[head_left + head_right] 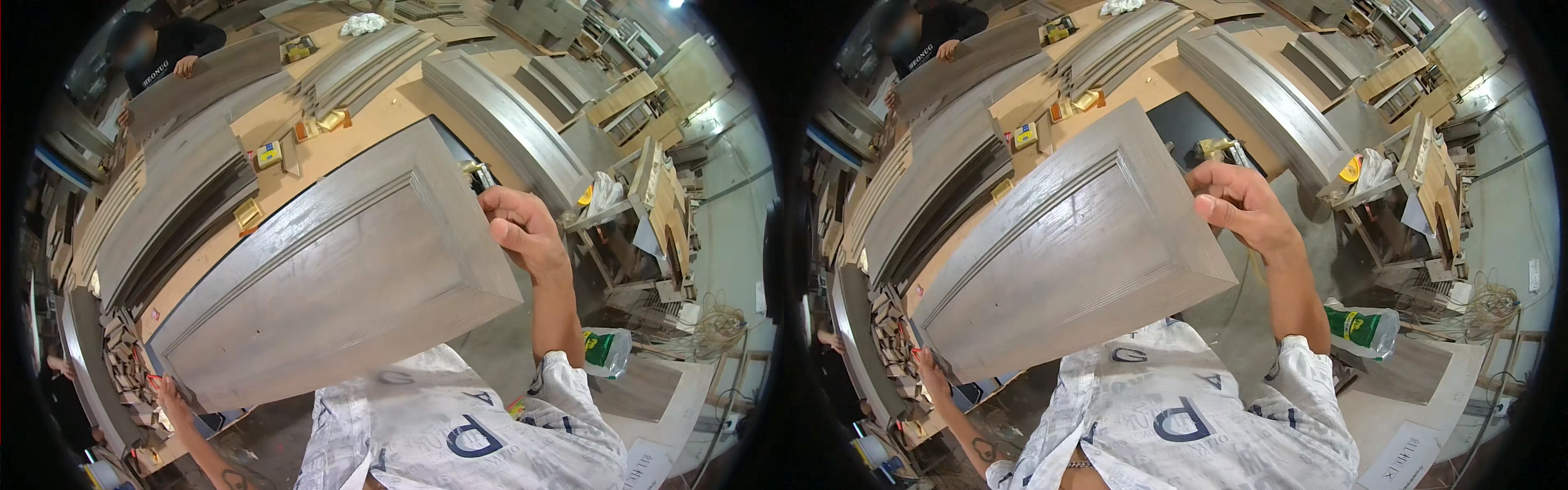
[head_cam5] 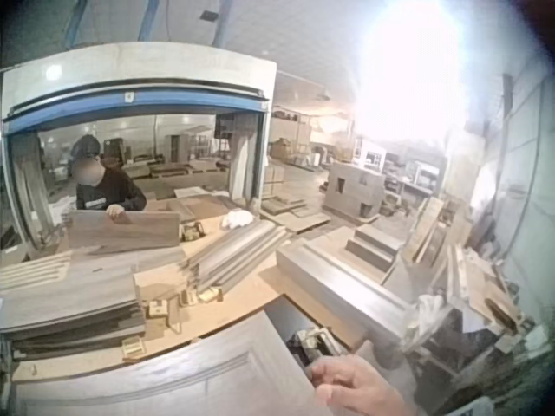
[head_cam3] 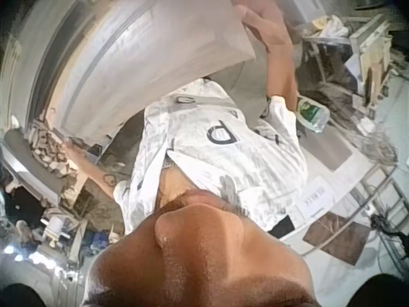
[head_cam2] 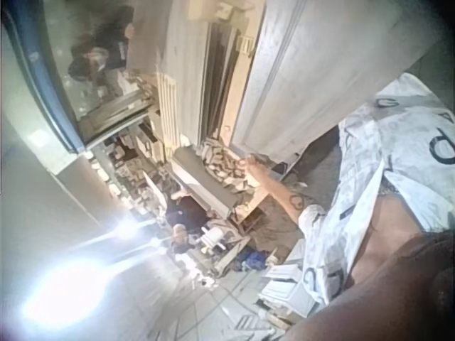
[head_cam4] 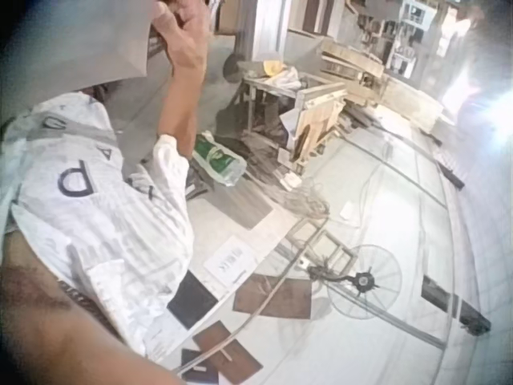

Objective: The recorder uses a hammer and a pneumatic nail gun to assemble decorative wooden trim pieces and frames in a woodworking shop.

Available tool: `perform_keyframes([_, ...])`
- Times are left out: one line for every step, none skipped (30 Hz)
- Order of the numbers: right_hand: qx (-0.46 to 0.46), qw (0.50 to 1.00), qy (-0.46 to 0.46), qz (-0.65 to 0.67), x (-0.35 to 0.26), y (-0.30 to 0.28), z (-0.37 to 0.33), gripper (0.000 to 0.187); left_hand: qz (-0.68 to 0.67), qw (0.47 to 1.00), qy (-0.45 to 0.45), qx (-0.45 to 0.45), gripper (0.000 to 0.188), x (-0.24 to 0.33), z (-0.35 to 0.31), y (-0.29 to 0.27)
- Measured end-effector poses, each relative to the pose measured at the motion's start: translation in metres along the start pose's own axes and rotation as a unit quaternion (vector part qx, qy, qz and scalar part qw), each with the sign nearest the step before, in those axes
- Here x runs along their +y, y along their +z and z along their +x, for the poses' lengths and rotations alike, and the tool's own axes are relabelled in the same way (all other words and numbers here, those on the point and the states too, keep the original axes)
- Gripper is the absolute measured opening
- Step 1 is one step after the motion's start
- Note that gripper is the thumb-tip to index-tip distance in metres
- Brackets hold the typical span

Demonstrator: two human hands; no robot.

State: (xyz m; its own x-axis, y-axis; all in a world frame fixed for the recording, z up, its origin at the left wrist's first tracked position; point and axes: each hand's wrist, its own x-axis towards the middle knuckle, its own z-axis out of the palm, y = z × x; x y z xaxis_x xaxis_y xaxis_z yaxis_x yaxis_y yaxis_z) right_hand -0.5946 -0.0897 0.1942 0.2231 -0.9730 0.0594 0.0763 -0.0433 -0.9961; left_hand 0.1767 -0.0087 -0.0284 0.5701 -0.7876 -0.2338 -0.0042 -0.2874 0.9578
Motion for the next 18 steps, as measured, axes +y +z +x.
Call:
perform_keyframes([-0.008, 1.0, 0.005, -0.015, 0.001, -0.001, -0.002, 0.047, 0.009, 1.0, -0.012, 0.016, 0.055, 0.003, -0.005, 0.001])
perform_keyframes([-0.007, 1.0, 0.005, -0.012, 0.001, 0.001, -0.003, 0.047, 0.019, 0.999, -0.024, 0.03, 0.053, 0.006, -0.007, 0.001])
perform_keyframes([-0.009, 1.0, 0.002, -0.017, 0.002, 0.004, -0.003, 0.046, -0.004, 0.999, -0.026, 0.039, 0.052, 0.003, -0.006, -0.006])
perform_keyframes([-0.007, 1.0, 0.001, -0.024, 0.001, 0.006, -0.005, 0.046, 0.0, 0.999, -0.026, 0.035, 0.052, 0.008, -0.008, -0.001])
perform_keyframes([0.001, 1.0, 0.004, -0.023, -0.004, 0.009, -0.008, 0.046, 0.014, 0.998, -0.03, 0.048, 0.051, 0.015, -0.013, 0.009])
perform_keyframes([-0.006, 0.999, 0.011, -0.039, -0.012, 0.012, -0.01, 0.045, 0.027, 0.997, -0.034, 0.061, 0.05, 0.02, -0.013, 0.017])
perform_keyframes([-0.019, 0.998, 0.016, -0.051, -0.018, 0.014, -0.01, 0.044, 0.034, 0.997, -0.033, 0.061, 0.05, 0.017, -0.009, 0.005])
perform_keyframes([-0.014, 0.999, 0.019, -0.046, -0.021, 0.017, -0.01, 0.044, 0.038, 0.998, -0.044, 0.019, 0.049, 0.012, -0.002, -0.007])
perform_keyframes([-0.026, 0.999, 0.004, -0.036, -0.022, 0.019, -0.009, 0.043, 0.042, 0.997, -0.055, -0.023, 0.048, 0.007, 0.004, -0.018])
perform_keyframes([-0.035, 0.999, -0.01, -0.031, -0.024, 0.021, -0.009, 0.042, 0.048, 0.997, -0.057, -0.03, 0.048, 0.003, 0.008, -0.014])
perform_keyframes([-0.027, 0.999, -0.006, -0.029, -0.025, 0.023, -0.009, 0.042, 0.026, 0.998, -0.058, 0.003, 0.047, 0.005, 0.004, -0.001])
perform_keyframes([-0.028, 0.999, -0.014, -0.028, -0.027, 0.025, -0.009, 0.042, 0.005, 0.998, -0.058, 0.037, 0.046, 0.006, 0.002, 0.007])
perform_keyframes([-0.031, 0.999, -0.024, -0.028, -0.03, 0.025, -0.009, 0.041, 0.018, 0.999, -0.039, 0.002, 0.044, 0.006, -0.001, 0.01])
perform_keyframes([-0.026, 0.999, -0.023, -0.027, -0.032, 0.026, -0.01, 0.041, 0.022, 0.999, -0.039, -0.002, 0.044, 0.007, -0.003, 0.014])
perform_keyframes([-0.021, 0.999, -0.021, -0.028, -0.034, 0.027, -0.011, 0.042, 0.037, 0.998, -0.053, 0.003, 0.044, 0.008, -0.005, 0.017])
perform_keyframes([-0.019, 0.999, -0.021, -0.029, -0.036, 0.028, -0.011, 0.042, 0.05, 0.996, -0.067, 0.012, 0.043, 0.009, -0.008, 0.019])
perform_keyframes([-0.018, 0.999, -0.021, -0.028, -0.037, 0.028, -0.012, 0.042, 0.051, 0.996, -0.066, 0.011, 0.043, 0.008, -0.007, 0.016])
perform_keyframes([-0.012, 0.999, -0.023, -0.038, -0.039, 0.029, -0.012, 0.041, 0.053, 0.996, -0.071, 0.009, 0.043, 0.005, -0.005, 0.012])
